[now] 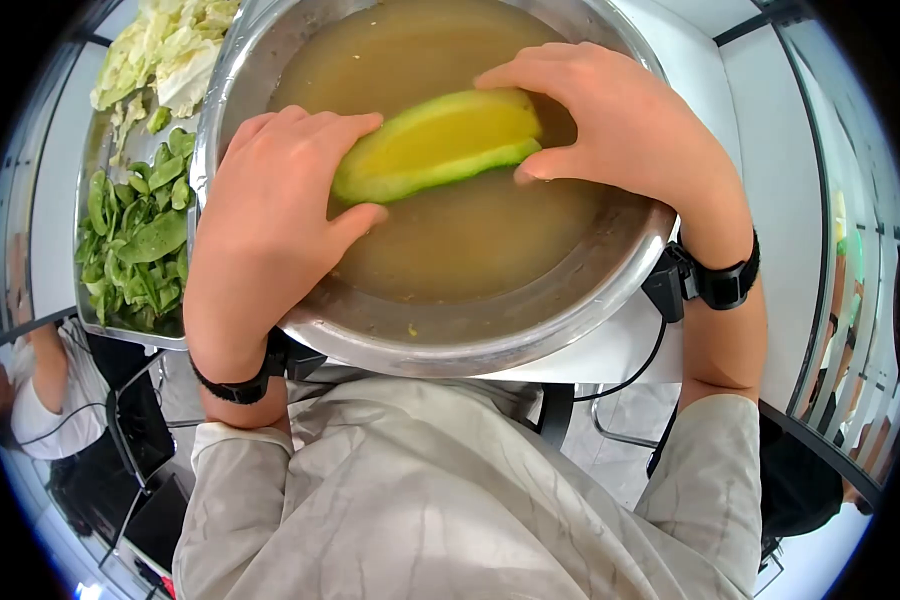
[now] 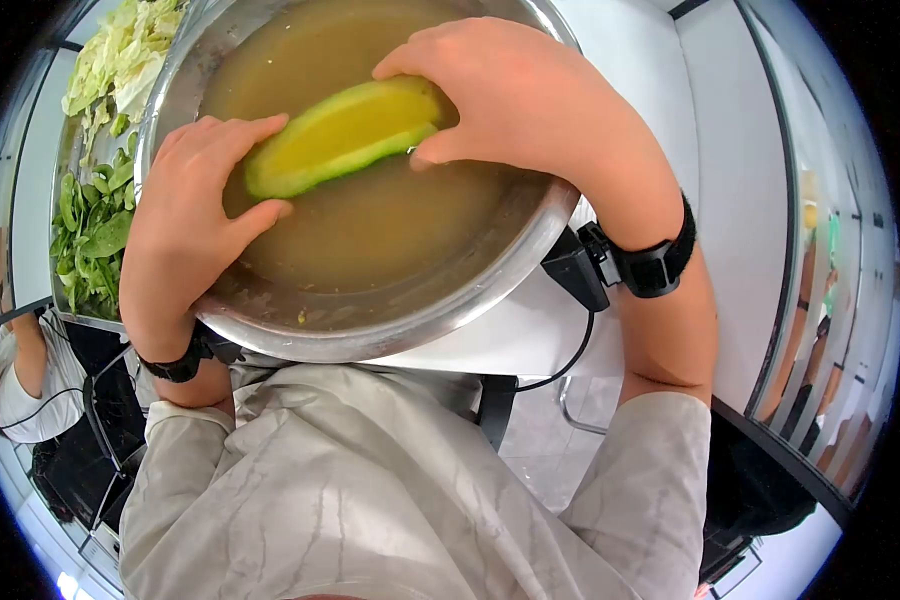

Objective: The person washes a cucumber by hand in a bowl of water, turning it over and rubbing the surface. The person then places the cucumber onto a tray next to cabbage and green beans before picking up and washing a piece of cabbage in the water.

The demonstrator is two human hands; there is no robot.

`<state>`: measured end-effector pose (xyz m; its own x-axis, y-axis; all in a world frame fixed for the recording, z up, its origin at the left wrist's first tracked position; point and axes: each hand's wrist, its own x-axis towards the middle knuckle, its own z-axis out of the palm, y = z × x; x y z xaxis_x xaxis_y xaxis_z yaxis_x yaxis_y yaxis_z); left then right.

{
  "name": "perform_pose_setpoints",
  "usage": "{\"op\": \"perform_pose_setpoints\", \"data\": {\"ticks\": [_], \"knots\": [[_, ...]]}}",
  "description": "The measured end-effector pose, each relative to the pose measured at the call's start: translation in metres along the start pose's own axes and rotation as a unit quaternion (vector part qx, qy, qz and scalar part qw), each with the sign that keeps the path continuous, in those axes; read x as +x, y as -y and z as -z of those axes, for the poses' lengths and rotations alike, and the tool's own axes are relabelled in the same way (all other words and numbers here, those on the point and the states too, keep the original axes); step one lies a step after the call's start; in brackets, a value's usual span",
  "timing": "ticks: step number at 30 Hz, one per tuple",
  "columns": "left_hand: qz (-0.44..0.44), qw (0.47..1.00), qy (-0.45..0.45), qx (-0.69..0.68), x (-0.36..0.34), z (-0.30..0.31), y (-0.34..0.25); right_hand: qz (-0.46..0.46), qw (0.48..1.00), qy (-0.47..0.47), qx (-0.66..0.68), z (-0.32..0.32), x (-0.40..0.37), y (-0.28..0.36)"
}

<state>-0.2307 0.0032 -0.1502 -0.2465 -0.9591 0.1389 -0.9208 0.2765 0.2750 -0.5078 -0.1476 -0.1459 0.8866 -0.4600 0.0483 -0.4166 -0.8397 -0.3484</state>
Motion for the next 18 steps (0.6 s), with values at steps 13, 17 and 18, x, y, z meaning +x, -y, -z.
{"op": "perform_pose_setpoints", "data": {"ticks": [13,17,18], "knots": [[-0.003,0.995,-0.080,-0.059,0.004,0.006,-0.011,0.002,0.998,-0.064,0.008,-0.012,-0.003,-0.010],[-0.030,0.984,-0.139,-0.111,0.006,0.008,-0.010,0.014,0.996,-0.085,0.012,-0.012,-0.002,-0.006],[-0.027,0.980,-0.150,-0.126,0.005,0.006,-0.010,0.023,0.996,-0.089,0.013,-0.012,-0.002,-0.006]]}}
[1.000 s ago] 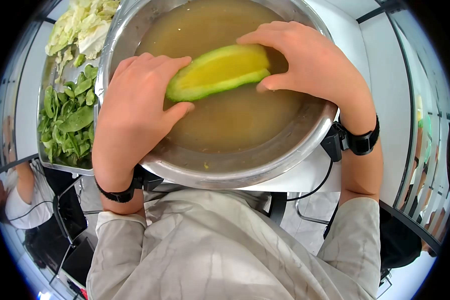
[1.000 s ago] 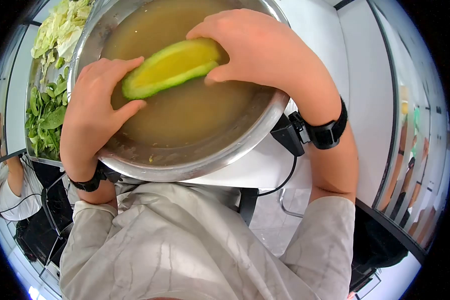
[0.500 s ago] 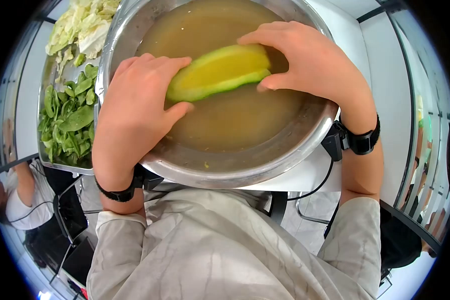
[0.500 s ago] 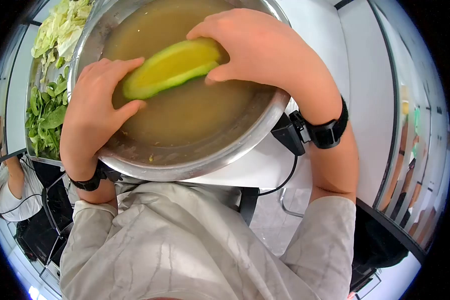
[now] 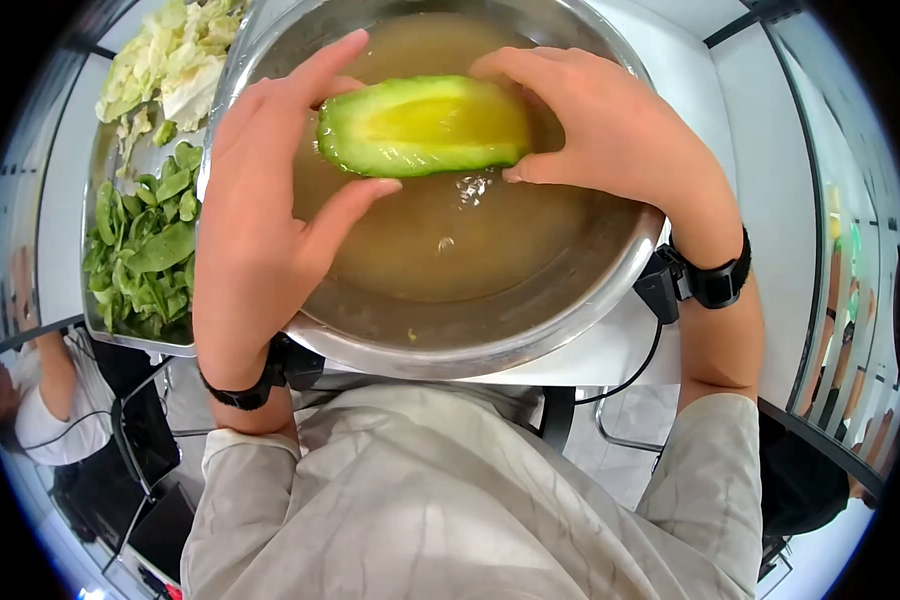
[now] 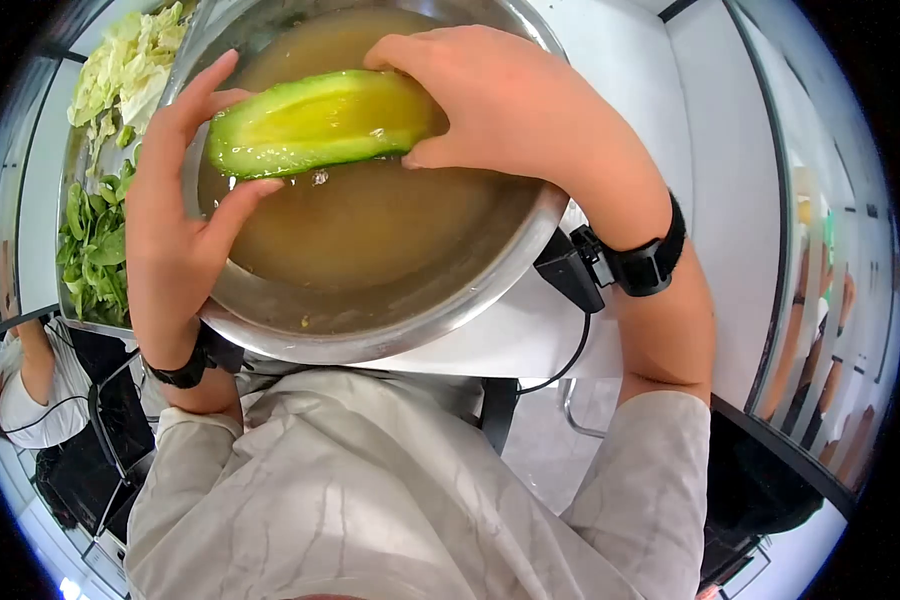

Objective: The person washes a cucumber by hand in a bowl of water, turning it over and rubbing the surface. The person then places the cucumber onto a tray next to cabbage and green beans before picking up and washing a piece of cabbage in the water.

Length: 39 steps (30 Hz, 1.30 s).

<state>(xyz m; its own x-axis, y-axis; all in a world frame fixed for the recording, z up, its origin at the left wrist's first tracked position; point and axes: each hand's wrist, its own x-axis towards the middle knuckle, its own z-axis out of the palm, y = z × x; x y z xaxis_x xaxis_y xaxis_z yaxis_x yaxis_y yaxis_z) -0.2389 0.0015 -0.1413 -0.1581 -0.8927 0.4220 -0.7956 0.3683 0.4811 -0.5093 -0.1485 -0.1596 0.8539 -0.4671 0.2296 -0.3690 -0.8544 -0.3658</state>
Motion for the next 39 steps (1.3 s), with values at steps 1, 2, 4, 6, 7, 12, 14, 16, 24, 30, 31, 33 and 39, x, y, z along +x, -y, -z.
{"op": "perform_pose_setpoints", "data": {"ticks": [1,2,4,6,7,12,14,16,24,30,31,33,39], "knots": [[0.004,1.000,-0.012,-0.015,-0.001,-0.001,0.001,-0.006,1.000,0.004,0.001,0.002,0.001,0.001],[0.002,1.000,-0.020,-0.016,-0.002,-0.001,0.001,-0.012,1.000,0.008,0.002,0.005,0.002,0.003],[-0.003,0.999,-0.035,-0.019,-0.002,-0.001,0.001,-0.015,1.000,0.002,0.013,0.007,0.004,0.003],[0.003,0.998,-0.043,-0.036,-0.003,-0.001,0.001,-0.010,0.999,-0.016,0.032,0.004,0.005,0.001],[0.006,0.998,-0.047,-0.045,-0.003,-0.002,0.000,-0.014,0.999,-0.024,0.037,0.003,0.004,0.001],[-0.023,0.997,-0.063,-0.030,-0.003,-0.001,0.000,-0.009,0.995,-0.081,0.063,0.007,0.010,0.010],[-0.028,0.997,-0.066,-0.013,-0.002,0.000,0.002,-0.038,0.998,-0.026,0.052,0.024,0.011,0.020],[-0.023,0.997,-0.067,0.003,-0.002,0.001,0.003,-0.057,0.997,0.001,0.052,0.031,0.011,0.026],[0.040,0.997,-0.062,0.003,-0.002,-0.001,0.000,-0.006,0.989,-0.085,0.123,0.024,0.013,0.013],[0.061,0.996,-0.030,-0.054,-0.004,0.000,0.003,-0.014,0.937,-0.105,0.333,0.023,0.013,0.009],[0.071,0.995,-0.017,-0.067,-0.004,0.001,0.005,-0.040,0.914,-0.126,0.383,0.021,0.014,0.012],[0.083,0.986,0.002,-0.146,-0.005,0.002,0.009,-0.095,0.856,-0.165,0.481,0.017,0.016,0.023],[0.135,0.947,0.101,-0.273,-0.002,0.008,0.008,-0.199,0.831,-0.094,0.511,0.024,0.019,0.028]]}}
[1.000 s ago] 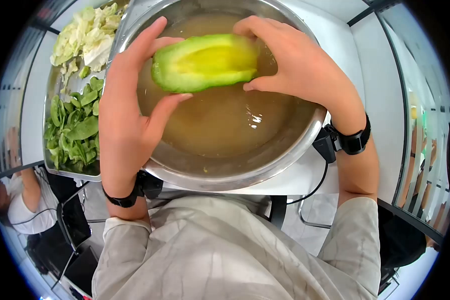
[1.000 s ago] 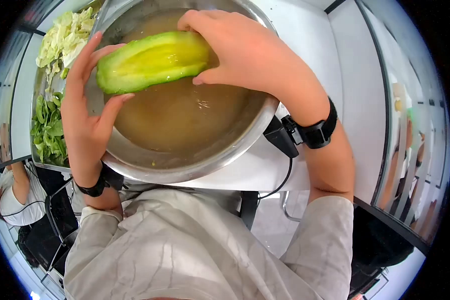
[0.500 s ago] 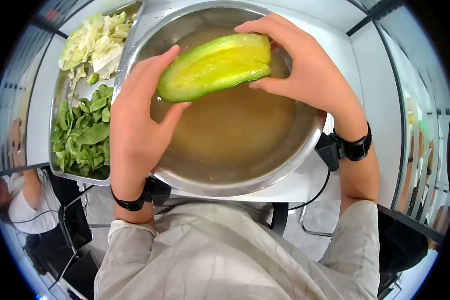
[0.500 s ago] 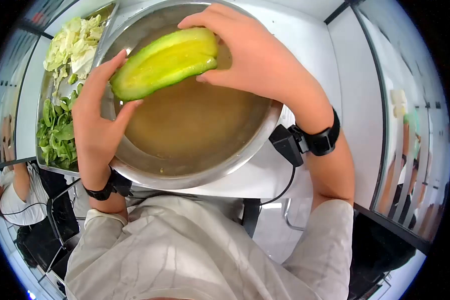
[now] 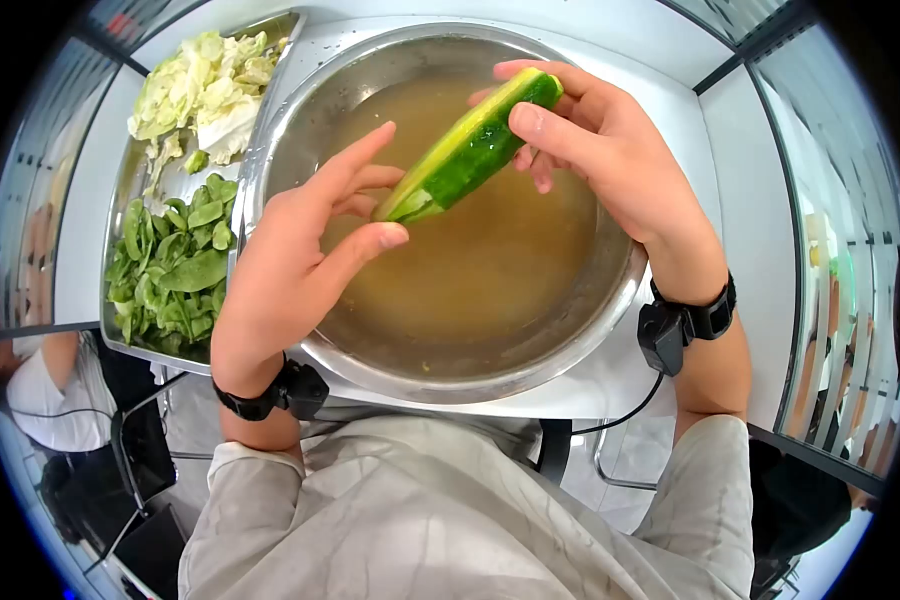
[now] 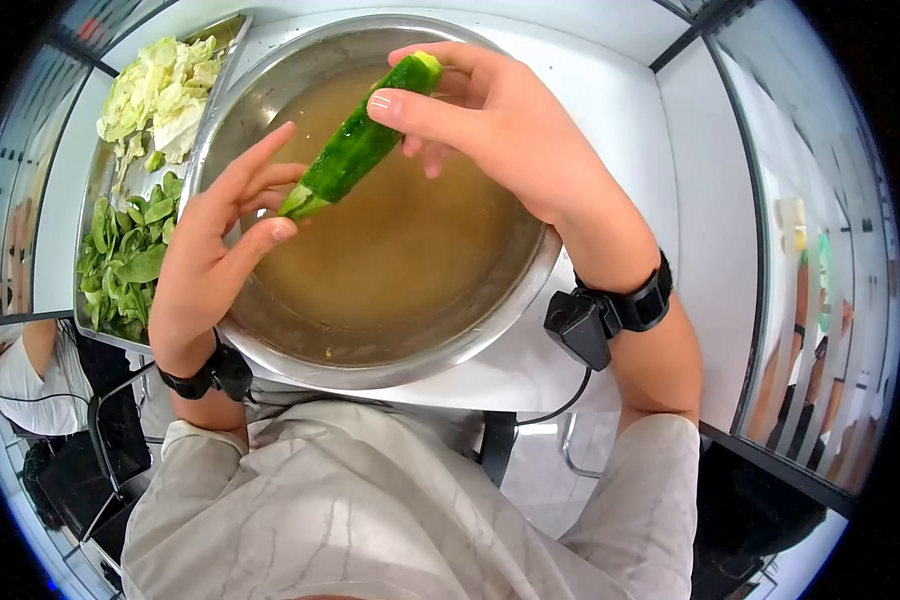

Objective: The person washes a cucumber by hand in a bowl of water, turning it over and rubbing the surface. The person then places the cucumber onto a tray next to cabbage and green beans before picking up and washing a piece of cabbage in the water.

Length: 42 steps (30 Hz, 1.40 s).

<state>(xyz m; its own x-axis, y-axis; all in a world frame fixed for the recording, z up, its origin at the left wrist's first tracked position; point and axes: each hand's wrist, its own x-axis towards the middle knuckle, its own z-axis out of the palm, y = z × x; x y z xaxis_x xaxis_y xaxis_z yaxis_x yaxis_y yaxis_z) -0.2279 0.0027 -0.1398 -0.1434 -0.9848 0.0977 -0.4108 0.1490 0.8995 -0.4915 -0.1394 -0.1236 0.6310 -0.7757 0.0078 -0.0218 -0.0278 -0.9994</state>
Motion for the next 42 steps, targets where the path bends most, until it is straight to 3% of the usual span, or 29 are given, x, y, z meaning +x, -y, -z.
{"op": "perform_pose_setpoints", "data": {"ticks": [4,7,13,25,28,33,42], "knots": [[0.042,0.998,0.037,-0.010,0.002,0.002,-0.004,0.005,1.000,0.012,-0.029,0.000,0.000,-0.002],[-0.023,1.000,0.013,-0.009,0.002,-0.002,0.007,0.051,0.998,-0.004,-0.047,-0.007,-0.002,-0.008],[0.001,0.999,0.019,-0.045,0.001,-0.003,0.002,0.011,0.998,0.034,-0.043,-0.001,0.000,-0.002],[-0.028,0.999,0.017,-0.020,0.003,-0.003,0.005,0.029,0.998,0.042,0.028,0.003,0.003,-0.014],[-0.042,0.999,0.023,0.016,0.003,-0.002,0.009,0.047,0.996,0.015,-0.068,-0.002,-0.001,-0.009],[0.003,0.999,0.026,0.023,0.003,-0.002,0.001,0.059,0.997,0.029,-0.035,0.001,0.000,-0.009],[-0.041,0.983,-0.077,0.160,0.001,-0.006,0.003,0.081,0.991,0.098,-0.049,0.001,0.000,-0.014]]}}
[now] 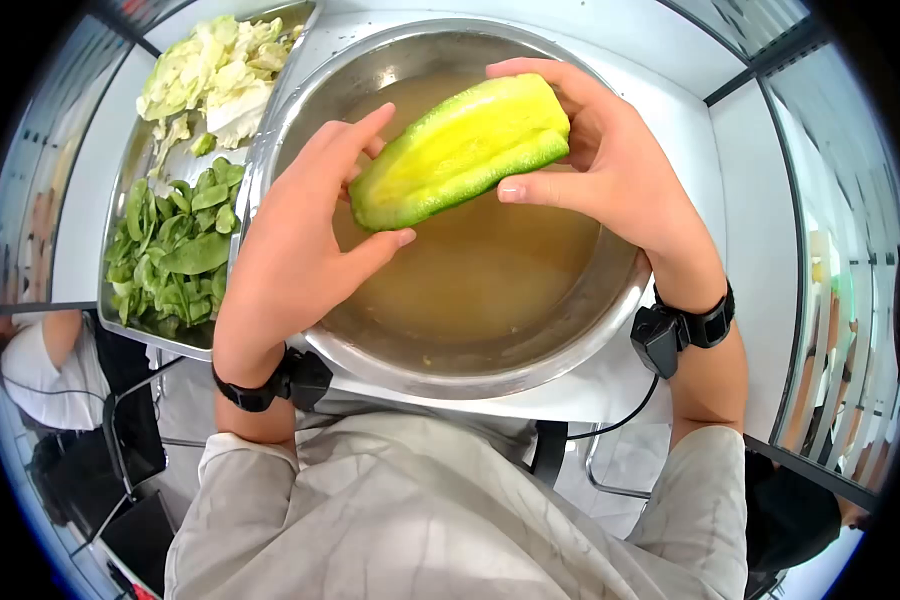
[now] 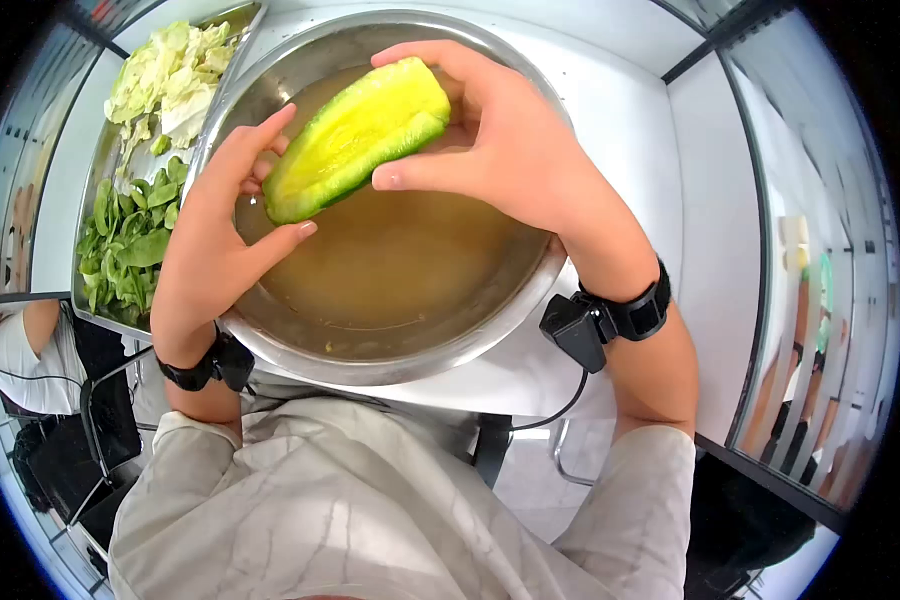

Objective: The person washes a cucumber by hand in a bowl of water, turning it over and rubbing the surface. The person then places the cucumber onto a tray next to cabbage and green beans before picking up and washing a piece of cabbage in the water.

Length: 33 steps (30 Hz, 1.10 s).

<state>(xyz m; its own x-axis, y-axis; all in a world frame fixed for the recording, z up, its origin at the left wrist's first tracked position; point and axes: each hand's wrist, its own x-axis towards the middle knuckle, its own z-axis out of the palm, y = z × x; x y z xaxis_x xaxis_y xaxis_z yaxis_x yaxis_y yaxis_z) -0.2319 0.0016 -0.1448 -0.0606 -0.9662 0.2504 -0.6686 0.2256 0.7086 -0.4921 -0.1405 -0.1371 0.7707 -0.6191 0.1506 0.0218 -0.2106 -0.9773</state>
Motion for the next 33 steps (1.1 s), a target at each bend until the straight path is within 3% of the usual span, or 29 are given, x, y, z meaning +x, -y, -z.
{"op": "perform_pose_setpoints", "data": {"ticks": [7,10,13,19,33], "knots": [[-0.066,0.997,-0.032,0.033,0.002,0.002,0.001,0.009,0.988,-0.005,-0.154,-0.004,-0.004,0.001],[-0.074,0.996,-0.035,0.027,0.001,0.002,0.000,0.098,0.954,-0.002,-0.282,-0.006,-0.003,0.000],[-0.092,0.995,-0.036,0.033,0.002,0.003,-0.003,0.163,0.934,0.008,-0.319,-0.006,0.001,-0.004],[-0.126,0.991,-0.036,0.034,0.000,0.001,-0.006,0.143,0.892,0.026,-0.429,-0.013,-0.005,-0.002],[-0.127,0.990,-0.053,0.026,0.000,0.003,-0.003,0.169,0.909,0.037,-0.378,-0.013,-0.002,-0.006]]}}
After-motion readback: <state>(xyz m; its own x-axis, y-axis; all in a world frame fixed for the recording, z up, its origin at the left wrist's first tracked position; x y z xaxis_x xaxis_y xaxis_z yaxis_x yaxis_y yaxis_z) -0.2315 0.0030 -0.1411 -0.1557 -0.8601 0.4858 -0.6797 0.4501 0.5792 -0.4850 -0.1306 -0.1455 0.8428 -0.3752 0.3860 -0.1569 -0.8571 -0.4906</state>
